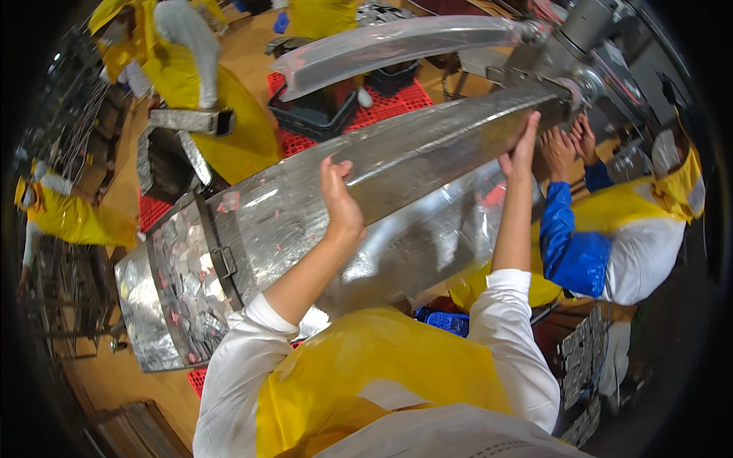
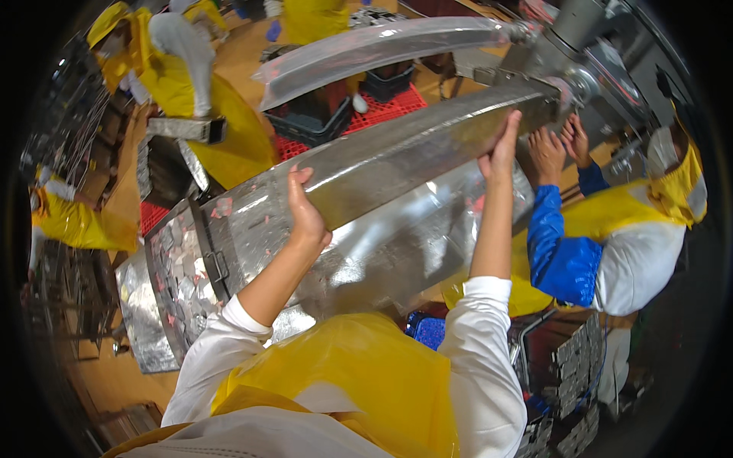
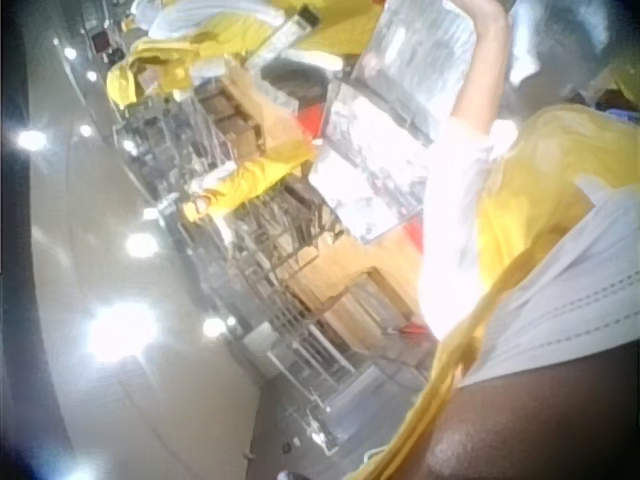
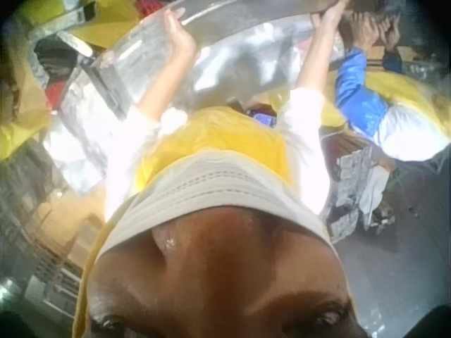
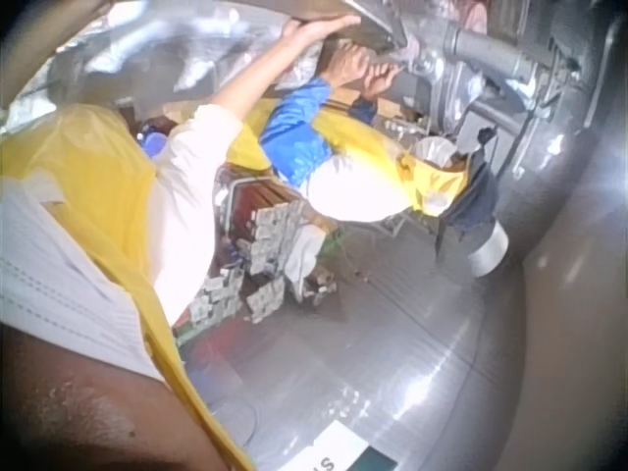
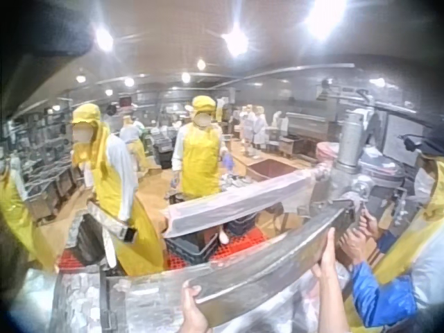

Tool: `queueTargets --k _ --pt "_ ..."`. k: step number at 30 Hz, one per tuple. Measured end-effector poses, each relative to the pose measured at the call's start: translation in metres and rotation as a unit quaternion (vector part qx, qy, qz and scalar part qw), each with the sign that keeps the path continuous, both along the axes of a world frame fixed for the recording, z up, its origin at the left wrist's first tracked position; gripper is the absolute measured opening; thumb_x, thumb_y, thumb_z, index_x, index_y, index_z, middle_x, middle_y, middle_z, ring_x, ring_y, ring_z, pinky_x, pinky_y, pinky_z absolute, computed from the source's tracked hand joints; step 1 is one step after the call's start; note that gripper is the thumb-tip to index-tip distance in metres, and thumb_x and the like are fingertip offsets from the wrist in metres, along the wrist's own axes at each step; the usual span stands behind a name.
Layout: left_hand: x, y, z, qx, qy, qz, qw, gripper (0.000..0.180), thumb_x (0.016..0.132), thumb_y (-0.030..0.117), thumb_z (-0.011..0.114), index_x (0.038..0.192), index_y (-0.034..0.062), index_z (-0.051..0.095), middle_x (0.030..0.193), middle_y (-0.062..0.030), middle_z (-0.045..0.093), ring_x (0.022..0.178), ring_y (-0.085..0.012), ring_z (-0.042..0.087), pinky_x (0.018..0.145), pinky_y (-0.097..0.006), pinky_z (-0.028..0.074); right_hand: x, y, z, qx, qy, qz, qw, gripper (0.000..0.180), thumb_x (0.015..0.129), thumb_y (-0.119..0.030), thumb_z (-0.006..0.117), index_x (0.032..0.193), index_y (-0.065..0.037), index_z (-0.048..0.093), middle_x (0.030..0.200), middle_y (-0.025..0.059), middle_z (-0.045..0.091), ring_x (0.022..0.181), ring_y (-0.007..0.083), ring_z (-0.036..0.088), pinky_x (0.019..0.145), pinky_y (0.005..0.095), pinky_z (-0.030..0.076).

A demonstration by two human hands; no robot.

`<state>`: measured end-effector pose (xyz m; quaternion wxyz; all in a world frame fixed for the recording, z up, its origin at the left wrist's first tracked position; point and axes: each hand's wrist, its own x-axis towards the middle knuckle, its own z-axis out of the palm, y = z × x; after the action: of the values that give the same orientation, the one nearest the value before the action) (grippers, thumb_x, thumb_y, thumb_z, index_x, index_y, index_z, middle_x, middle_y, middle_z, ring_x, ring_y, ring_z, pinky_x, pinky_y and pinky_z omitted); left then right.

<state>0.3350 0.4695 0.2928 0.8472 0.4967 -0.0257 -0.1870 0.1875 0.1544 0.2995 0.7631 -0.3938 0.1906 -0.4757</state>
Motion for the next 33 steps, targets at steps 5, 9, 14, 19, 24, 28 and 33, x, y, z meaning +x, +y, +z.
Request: queueTargets --k 5,9,14,19,24,28,33 --pt "0.002 0.005 0.009 -0.043 0.042 -0.053 0.997 0.043 0.087 0.029 0.048 0.124 0.0059 0.047 0.107 -0.0047 0.045 0.105 -0.0175 0.038 0.103 -0.033 0.025 0.000 0.006 0.008 0.030 0.017 0.004 0.999 0.069 0.093 -0.064 0.048 0.138 -0.011 0.046 0.136 0.0048 0.053 0.123 0.0224 0.051 0.104 0.0383 0.041" --pt "0.003 0.005 0.007 -0.041 0.026 -0.059 0.997 0.044 0.087 0.028 0.047 0.125 0.0053 0.046 0.107 -0.0048 0.045 0.105 -0.0176 0.037 0.103 -0.033 0.025 0.001 0.006 0.008 0.027 0.023 0.003 0.999 0.073 0.091 -0.066 0.049 0.138 -0.011 0.046 0.136 0.0053 0.052 0.124 0.0228 0.050 0.103 0.0386 0.041" --pt "0.002 0.004 0.006 -0.019 0.020 -0.047 0.999 0.042 0.089 0.029 0.045 0.123 0.0053 0.047 0.107 -0.0051 0.045 0.107 -0.0181 0.037 0.104 -0.033 0.024 0.001 0.004 0.007 0.016 0.006 -0.006 1.000 0.066 0.092 -0.063 0.050 0.132 -0.011 0.052 0.128 0.0042 0.057 0.116 0.0215 0.055 0.099 0.0369 0.044" --pt "0.000 0.005 0.009 -0.018 0.036 -0.045 0.998 0.040 0.088 0.029 0.044 0.120 0.0058 0.047 0.112 -0.0057 0.044 0.110 -0.0191 0.036 0.106 -0.034 0.023 0.001 0.000 0.004 0.013 0.005 -0.008 1.000 0.064 0.094 -0.061 0.049 0.135 -0.011 0.049 0.132 0.0034 0.055 0.120 0.0208 0.052 0.103 0.0358 0.041" --pt "0.003 0.006 0.010 -0.021 0.043 -0.058 0.997 0.040 0.086 0.033 0.046 0.117 0.0083 0.048 0.116 -0.0059 0.042 0.112 -0.0202 0.035 0.105 -0.036 0.025 -0.001 -0.003 0.001 0.013 -0.005 0.004 1.000 0.068 0.095 -0.060 0.048 0.140 -0.009 0.044 0.140 0.0042 0.049 0.127 0.0210 0.047 0.108 0.0357 0.036" --pt "0.002 0.006 0.011 -0.027 0.068 -0.063 0.995 0.041 0.084 0.038 0.049 0.116 0.0121 0.047 0.112 -0.0068 0.046 0.108 -0.0227 0.043 0.099 -0.039 0.035 -0.001 -0.004 -0.001 0.009 -0.002 -0.001 1.000 0.070 0.094 -0.060 0.049 0.140 -0.008 0.043 0.141 0.0056 0.048 0.127 0.0213 0.046 0.108 0.0358 0.036" --pt "0.006 0.009 0.005 -0.035 0.077 -0.081 0.993 0.047 0.084 0.045 0.052 0.121 0.0151 0.045 0.109 -0.0095 0.052 0.103 -0.0280 0.056 0.090 -0.044 0.048 -0.002 -0.006 -0.003 -0.006 -0.004 0.001 1.000 0.071 0.094 -0.061 0.048 0.141 -0.008 0.043 0.141 0.0061 0.048 0.127 0.0214 0.047 0.108 0.0360 0.037"
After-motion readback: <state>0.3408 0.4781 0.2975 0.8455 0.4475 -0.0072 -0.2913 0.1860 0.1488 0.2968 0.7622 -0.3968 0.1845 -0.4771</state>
